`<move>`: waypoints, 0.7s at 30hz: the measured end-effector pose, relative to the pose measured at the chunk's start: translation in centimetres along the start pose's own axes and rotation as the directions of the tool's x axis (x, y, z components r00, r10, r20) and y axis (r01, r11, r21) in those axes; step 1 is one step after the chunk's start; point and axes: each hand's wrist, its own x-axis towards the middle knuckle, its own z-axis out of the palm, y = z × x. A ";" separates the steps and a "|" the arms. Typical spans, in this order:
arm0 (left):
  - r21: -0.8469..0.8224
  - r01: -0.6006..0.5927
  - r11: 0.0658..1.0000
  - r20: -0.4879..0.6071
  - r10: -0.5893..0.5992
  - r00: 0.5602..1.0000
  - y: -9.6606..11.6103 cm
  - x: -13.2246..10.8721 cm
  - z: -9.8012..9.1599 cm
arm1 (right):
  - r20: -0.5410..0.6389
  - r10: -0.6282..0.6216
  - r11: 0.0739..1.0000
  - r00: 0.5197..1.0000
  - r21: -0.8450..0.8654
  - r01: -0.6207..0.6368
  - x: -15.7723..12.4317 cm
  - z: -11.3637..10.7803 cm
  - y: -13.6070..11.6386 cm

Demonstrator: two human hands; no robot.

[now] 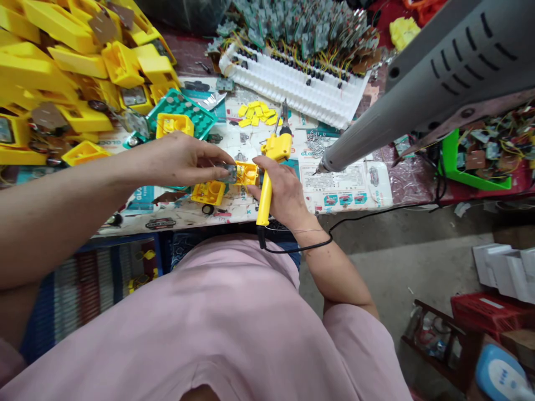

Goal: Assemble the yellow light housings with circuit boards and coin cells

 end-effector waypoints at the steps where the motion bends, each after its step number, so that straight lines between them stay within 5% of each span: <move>1: 0.007 -0.009 1.000 -0.018 0.009 1.000 0.0 0.1 0.2 | 0.003 0.010 1.000 1.000 0.005 -0.010 0.0 0.0 0.0; 11: 0.032 0.038 0.999 -0.080 -0.035 0.996 1.2 0.3 0.6 | 0.013 0.055 0.998 0.998 -0.030 -0.055 0.1 0.3 0.0; 21: -0.109 0.005 0.994 -0.098 -0.016 0.995 -0.1 0.7 0.4 | -0.020 -0.025 0.998 0.999 -0.051 0.024 0.1 -0.8 -0.9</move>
